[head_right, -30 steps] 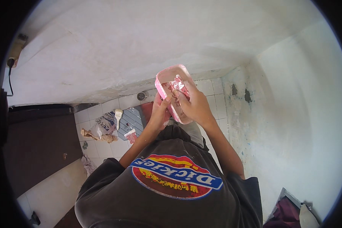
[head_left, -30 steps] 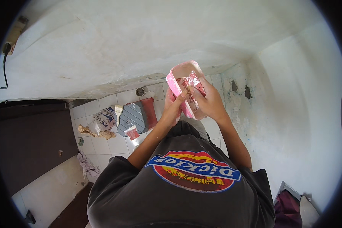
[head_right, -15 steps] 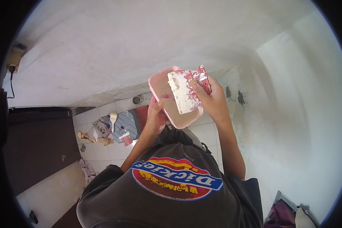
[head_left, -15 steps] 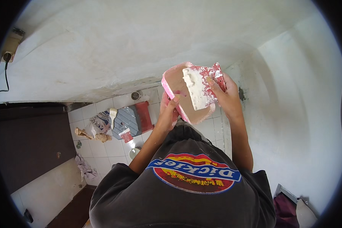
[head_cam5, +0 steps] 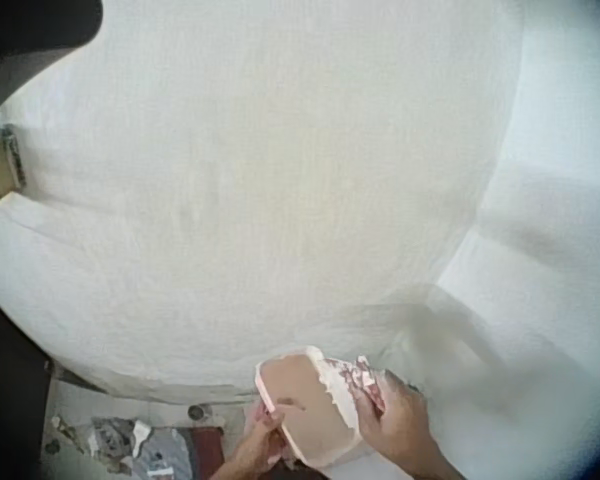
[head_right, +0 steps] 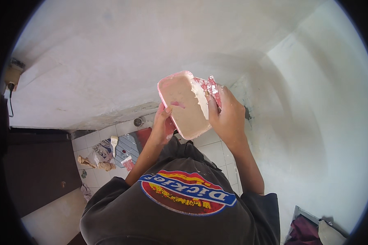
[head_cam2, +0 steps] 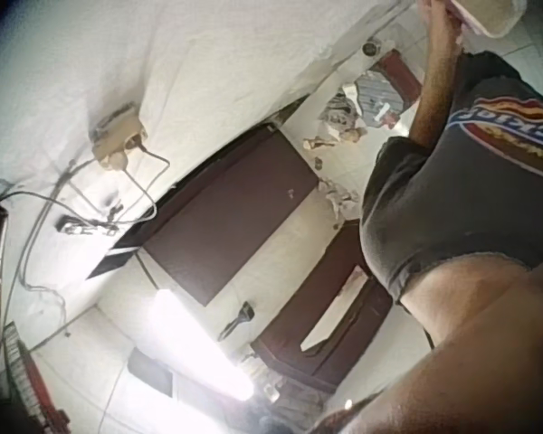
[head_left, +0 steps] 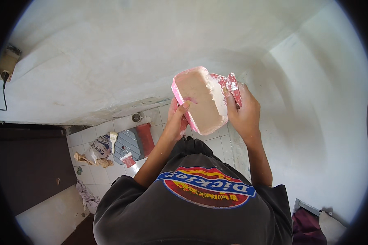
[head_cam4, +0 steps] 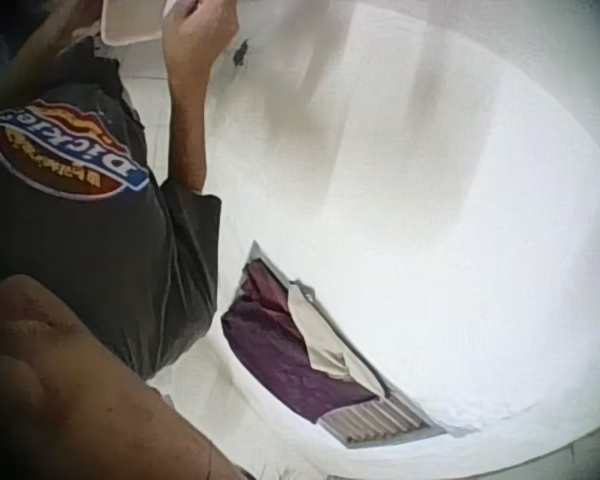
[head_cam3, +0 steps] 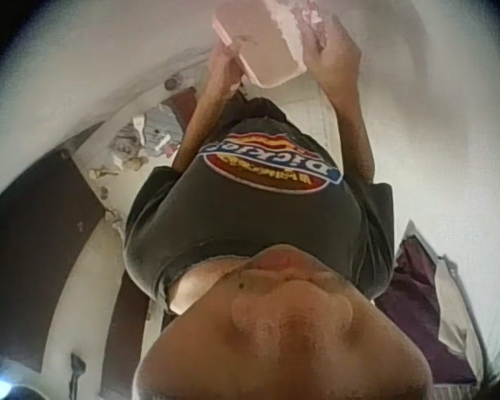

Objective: The person applies wall putty to a wall using a putty knife.

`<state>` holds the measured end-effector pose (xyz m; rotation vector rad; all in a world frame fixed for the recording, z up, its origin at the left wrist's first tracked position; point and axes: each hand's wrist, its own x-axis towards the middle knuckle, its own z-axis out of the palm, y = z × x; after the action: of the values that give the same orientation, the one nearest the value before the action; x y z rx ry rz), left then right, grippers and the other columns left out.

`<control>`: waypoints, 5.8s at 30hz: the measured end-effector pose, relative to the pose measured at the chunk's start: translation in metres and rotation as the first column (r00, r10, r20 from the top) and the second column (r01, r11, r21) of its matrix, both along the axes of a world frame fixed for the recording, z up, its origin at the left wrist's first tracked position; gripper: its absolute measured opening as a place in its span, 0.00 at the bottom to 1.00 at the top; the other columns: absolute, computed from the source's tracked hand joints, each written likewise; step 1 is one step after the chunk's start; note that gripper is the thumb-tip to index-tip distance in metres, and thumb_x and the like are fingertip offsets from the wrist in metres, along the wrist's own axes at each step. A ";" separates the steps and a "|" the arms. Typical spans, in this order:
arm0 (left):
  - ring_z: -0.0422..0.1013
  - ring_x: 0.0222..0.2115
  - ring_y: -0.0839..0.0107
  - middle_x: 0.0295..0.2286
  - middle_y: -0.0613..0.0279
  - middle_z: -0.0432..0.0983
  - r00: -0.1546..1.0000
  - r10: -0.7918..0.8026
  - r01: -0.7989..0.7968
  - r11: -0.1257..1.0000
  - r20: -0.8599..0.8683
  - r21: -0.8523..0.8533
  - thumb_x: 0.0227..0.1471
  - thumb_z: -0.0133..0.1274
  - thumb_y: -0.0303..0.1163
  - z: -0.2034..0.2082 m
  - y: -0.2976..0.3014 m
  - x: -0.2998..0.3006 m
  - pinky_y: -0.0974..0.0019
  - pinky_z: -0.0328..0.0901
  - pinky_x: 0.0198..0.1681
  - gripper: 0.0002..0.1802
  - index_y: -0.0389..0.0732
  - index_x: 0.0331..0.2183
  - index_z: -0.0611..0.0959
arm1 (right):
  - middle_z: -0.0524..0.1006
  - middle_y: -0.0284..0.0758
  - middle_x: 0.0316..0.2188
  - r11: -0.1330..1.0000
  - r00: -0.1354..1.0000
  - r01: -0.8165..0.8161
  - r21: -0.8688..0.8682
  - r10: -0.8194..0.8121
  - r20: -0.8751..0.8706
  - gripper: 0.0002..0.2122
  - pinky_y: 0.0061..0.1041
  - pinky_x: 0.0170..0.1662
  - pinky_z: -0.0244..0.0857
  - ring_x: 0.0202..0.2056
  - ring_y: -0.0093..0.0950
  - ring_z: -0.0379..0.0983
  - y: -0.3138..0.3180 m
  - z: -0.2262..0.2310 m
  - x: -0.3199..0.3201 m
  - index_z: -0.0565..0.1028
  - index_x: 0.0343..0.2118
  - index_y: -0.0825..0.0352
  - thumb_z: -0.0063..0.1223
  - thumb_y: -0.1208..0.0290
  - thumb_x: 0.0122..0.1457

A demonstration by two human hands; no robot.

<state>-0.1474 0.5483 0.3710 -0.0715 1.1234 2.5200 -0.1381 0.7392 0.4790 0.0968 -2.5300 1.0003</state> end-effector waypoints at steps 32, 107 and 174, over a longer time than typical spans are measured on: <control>0.73 0.44 0.67 0.47 0.55 0.70 0.925 -0.347 0.358 0.933 0.157 -0.046 0.57 0.50 0.47 0.019 0.028 -0.103 0.62 0.72 0.44 0.30 0.38 0.54 0.65 | 0.76 0.26 0.28 0.594 0.986 0.147 -0.791 -0.153 0.069 0.09 0.15 0.38 0.66 0.32 0.14 0.71 0.064 -0.021 -0.058 0.74 0.39 0.72 0.56 0.72 0.61; 0.74 0.42 0.64 0.44 0.54 0.75 0.991 -0.075 0.100 0.963 0.108 -0.248 0.55 0.45 0.50 0.033 0.073 -0.079 0.62 0.71 0.43 0.31 0.37 0.51 0.72 | 0.76 0.38 0.39 0.905 0.450 0.422 -0.048 -0.255 -0.856 0.21 0.34 0.43 0.65 0.38 0.38 0.71 0.202 0.144 -0.183 0.77 0.48 0.64 0.51 0.82 0.47; 0.63 0.54 0.62 0.55 0.54 0.59 0.982 0.112 -0.106 0.993 -0.154 0.048 0.60 0.50 0.45 0.024 0.145 -0.059 0.54 0.68 0.52 0.36 0.46 0.60 0.51 | 0.78 0.40 0.29 0.945 0.997 -0.073 0.320 0.058 0.054 0.07 0.38 0.28 0.71 0.27 0.41 0.78 0.094 -0.010 -0.054 0.71 0.38 0.66 0.49 0.73 0.56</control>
<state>-0.2067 0.6934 0.3955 0.0792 1.1574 2.6840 -0.1917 0.8336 0.4693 0.2576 -2.7255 0.6087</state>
